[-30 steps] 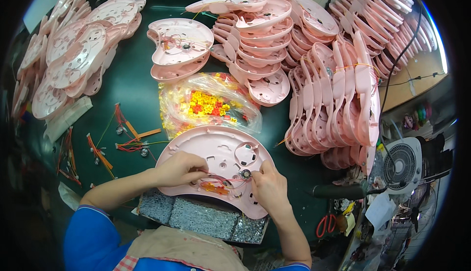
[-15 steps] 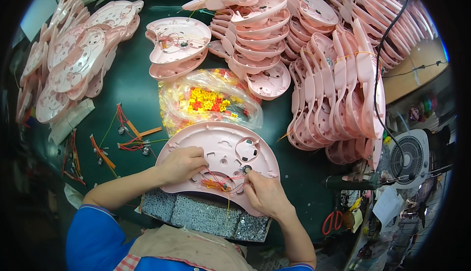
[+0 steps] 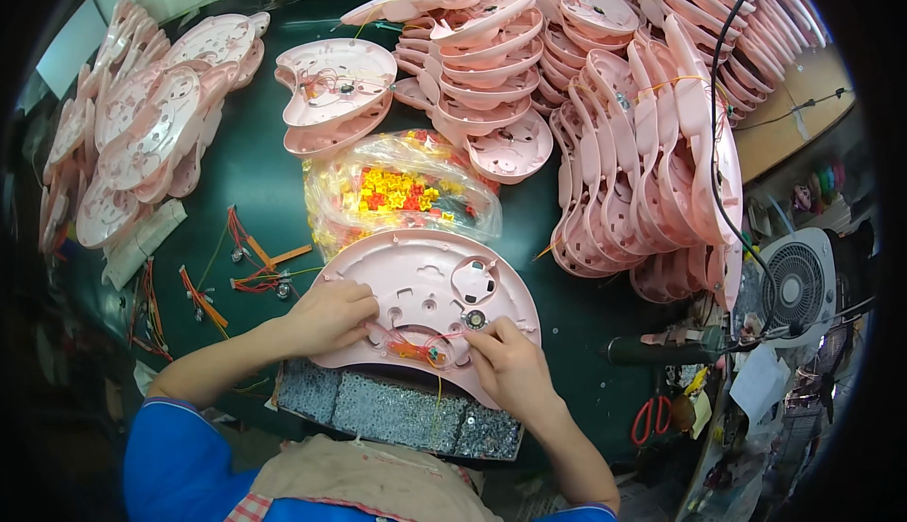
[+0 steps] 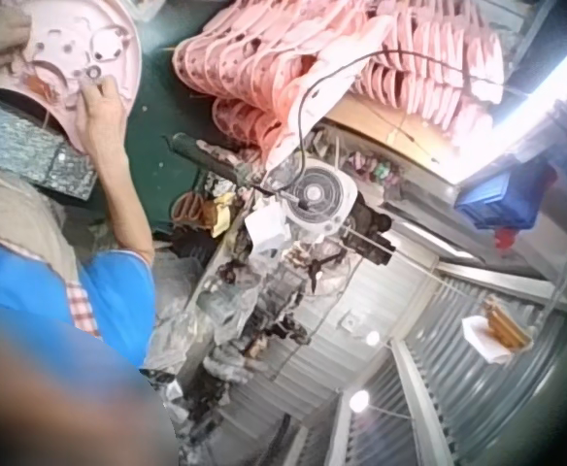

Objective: The person assembles pink plastic housings by inserting small colorful plastic pieces and connecting wires using a soldering iron. They repeatedly pick up components, place them into the housing, and solder connections while working at a green table with stacks of housings nearby.

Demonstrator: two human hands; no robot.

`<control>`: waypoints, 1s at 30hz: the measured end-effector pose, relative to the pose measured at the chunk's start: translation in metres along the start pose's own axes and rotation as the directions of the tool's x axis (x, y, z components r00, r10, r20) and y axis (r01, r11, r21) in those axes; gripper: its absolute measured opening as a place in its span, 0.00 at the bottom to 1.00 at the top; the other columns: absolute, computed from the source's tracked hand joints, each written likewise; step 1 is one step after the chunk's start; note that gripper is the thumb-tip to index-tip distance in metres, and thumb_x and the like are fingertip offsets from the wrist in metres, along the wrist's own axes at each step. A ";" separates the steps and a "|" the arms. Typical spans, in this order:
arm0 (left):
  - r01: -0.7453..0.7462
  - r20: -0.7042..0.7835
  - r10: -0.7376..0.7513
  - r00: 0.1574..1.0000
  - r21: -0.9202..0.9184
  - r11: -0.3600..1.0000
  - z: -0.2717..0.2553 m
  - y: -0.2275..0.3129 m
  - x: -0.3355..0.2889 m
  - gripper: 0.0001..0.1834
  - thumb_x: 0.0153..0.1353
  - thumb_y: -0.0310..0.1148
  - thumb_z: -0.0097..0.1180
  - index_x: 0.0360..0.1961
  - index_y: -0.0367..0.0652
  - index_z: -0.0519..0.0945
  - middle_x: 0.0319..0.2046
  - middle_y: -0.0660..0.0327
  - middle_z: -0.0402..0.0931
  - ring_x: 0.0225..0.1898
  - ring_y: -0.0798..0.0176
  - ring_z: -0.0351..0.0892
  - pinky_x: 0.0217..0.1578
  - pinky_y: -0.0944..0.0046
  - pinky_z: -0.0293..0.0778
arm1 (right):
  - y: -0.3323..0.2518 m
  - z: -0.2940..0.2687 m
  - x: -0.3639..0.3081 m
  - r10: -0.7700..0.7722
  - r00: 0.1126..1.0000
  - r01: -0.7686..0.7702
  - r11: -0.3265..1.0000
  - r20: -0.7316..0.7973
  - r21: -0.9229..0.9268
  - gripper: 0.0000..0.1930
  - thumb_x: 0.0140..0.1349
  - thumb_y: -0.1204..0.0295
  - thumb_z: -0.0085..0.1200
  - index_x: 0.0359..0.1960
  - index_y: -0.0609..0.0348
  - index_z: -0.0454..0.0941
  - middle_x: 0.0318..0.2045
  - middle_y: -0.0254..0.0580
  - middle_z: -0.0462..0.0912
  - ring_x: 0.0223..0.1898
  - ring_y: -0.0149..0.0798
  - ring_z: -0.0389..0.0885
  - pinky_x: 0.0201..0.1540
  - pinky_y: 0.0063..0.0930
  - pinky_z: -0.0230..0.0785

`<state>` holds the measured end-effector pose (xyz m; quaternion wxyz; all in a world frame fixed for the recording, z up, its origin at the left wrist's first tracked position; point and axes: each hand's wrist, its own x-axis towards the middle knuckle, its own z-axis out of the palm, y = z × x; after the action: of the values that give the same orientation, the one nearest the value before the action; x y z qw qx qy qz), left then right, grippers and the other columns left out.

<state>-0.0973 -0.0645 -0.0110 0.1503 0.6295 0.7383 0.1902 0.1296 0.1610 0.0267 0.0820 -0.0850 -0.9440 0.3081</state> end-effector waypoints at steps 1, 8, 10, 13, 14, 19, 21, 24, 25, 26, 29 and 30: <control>-0.019 0.006 0.019 1.000 -0.003 1.000 0.001 -0.001 0.000 0.08 0.60 0.32 0.62 0.38 0.41 0.81 0.39 0.56 0.78 0.46 0.48 0.80 0.46 0.50 0.77 | 0.001 0.005 0.005 -0.028 0.999 0.029 0.998 -0.034 0.053 0.10 0.63 0.76 0.63 0.45 0.62 0.86 0.36 0.44 0.81 0.38 0.47 0.85 0.39 0.37 0.78; 0.011 0.129 -0.011 0.992 -0.001 1.000 -0.010 0.002 -0.001 0.06 0.63 0.31 0.58 0.36 0.39 0.80 0.35 0.51 0.79 0.42 0.45 0.83 0.42 0.46 0.78 | 0.021 0.037 0.018 0.047 0.997 -0.041 0.995 -0.068 0.085 0.07 0.60 0.74 0.65 0.40 0.57 0.88 0.36 0.39 0.82 0.39 0.45 0.82 0.42 0.36 0.75; 0.021 0.234 -0.020 0.972 -0.002 1.000 -0.019 0.005 -0.005 0.06 0.63 0.30 0.57 0.36 0.39 0.80 0.35 0.49 0.80 0.42 0.44 0.84 0.42 0.46 0.78 | 0.019 0.032 0.018 -0.063 0.995 0.051 0.987 -0.079 -0.150 0.07 0.58 0.73 0.66 0.38 0.54 0.88 0.34 0.36 0.79 0.38 0.43 0.80 0.42 0.37 0.71; -0.034 0.289 0.029 0.957 0.014 0.999 -0.023 0.003 -0.005 0.06 0.62 0.30 0.58 0.36 0.39 0.80 0.35 0.50 0.81 0.40 0.42 0.84 0.41 0.45 0.78 | 0.019 0.031 0.015 -0.151 0.985 0.121 0.948 -0.083 -0.293 0.05 0.55 0.72 0.67 0.34 0.52 0.88 0.31 0.34 0.76 0.37 0.40 0.78 0.42 0.38 0.67; -0.065 0.216 0.060 0.975 0.018 0.998 -0.022 0.004 -0.001 0.06 0.62 0.30 0.58 0.35 0.39 0.80 0.35 0.49 0.81 0.39 0.42 0.84 0.40 0.45 0.78 | 0.019 0.031 0.014 -0.166 0.982 0.132 0.942 -0.087 -0.307 0.04 0.54 0.72 0.68 0.33 0.51 0.88 0.30 0.33 0.74 0.37 0.40 0.77 0.42 0.38 0.66; -0.037 -0.033 0.029 0.999 -0.251 0.967 -0.004 0.017 0.039 0.05 0.60 0.30 0.60 0.34 0.40 0.80 0.37 0.51 0.79 0.41 0.44 0.84 0.39 0.46 0.79 | 0.014 0.030 0.023 -0.140 0.989 0.122 0.955 -0.048 -0.270 0.03 0.54 0.71 0.65 0.29 0.54 0.85 0.31 0.35 0.75 0.38 0.42 0.78 0.44 0.39 0.66; -0.091 -0.102 0.057 0.993 -0.363 0.927 0.020 0.011 0.055 0.04 0.59 0.29 0.61 0.33 0.40 0.80 0.37 0.52 0.77 0.43 0.46 0.83 0.39 0.46 0.79 | 0.011 0.030 0.029 -0.155 0.988 0.143 0.944 -0.017 -0.297 0.03 0.53 0.71 0.64 0.27 0.55 0.83 0.31 0.37 0.76 0.38 0.43 0.78 0.45 0.39 0.66; -0.212 -0.235 0.149 0.960 -0.269 0.940 0.041 0.009 0.066 0.03 0.56 0.28 0.62 0.30 0.41 0.80 0.37 0.55 0.75 0.44 0.48 0.80 0.39 0.48 0.79 | 0.011 0.033 0.037 -0.175 0.984 0.175 0.934 0.028 -0.310 0.05 0.52 0.71 0.64 0.25 0.57 0.81 0.31 0.39 0.76 0.38 0.45 0.79 0.45 0.40 0.66; -0.201 -0.223 0.155 0.962 -0.196 0.960 0.042 0.009 0.067 0.03 0.56 0.28 0.62 0.31 0.41 0.81 0.37 0.55 0.76 0.43 0.49 0.80 0.39 0.50 0.79 | 0.013 0.036 0.038 -0.176 0.984 0.179 0.934 0.036 -0.309 0.05 0.52 0.71 0.64 0.25 0.57 0.80 0.31 0.39 0.77 0.39 0.45 0.79 0.45 0.40 0.66; -0.190 -0.212 0.161 0.964 -0.122 0.974 0.041 0.008 0.069 0.03 0.56 0.28 0.63 0.31 0.42 0.82 0.36 0.56 0.76 0.42 0.50 0.79 0.38 0.51 0.78 | 0.016 0.039 0.039 -0.177 0.983 0.182 0.934 0.045 -0.307 0.05 0.51 0.71 0.64 0.24 0.58 0.80 0.31 0.40 0.77 0.39 0.46 0.80 0.45 0.41 0.66; -0.173 -0.173 0.161 0.972 -0.057 0.983 0.040 0.007 0.071 0.03 0.54 0.29 0.63 0.30 0.42 0.83 0.36 0.57 0.76 0.43 0.52 0.79 0.40 0.52 0.78 | 0.023 0.039 0.043 -0.100 0.987 0.133 0.944 0.123 -0.303 0.05 0.52 0.71 0.64 0.26 0.58 0.82 0.32 0.40 0.78 0.40 0.47 0.80 0.46 0.42 0.67; -0.163 -0.166 0.151 0.974 -0.060 0.985 0.041 0.005 0.072 0.04 0.52 0.29 0.64 0.28 0.42 0.83 0.36 0.58 0.75 0.43 0.53 0.78 0.41 0.52 0.79 | 0.025 0.037 0.042 -0.081 0.987 0.117 0.956 0.140 -0.270 0.06 0.51 0.71 0.64 0.29 0.57 0.83 0.33 0.41 0.78 0.40 0.47 0.80 0.46 0.41 0.68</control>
<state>-0.0857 0.0104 -0.0432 0.0976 0.6625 0.6885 0.2786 0.0837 0.1688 -0.0129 0.0239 -0.0285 -0.9842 0.1733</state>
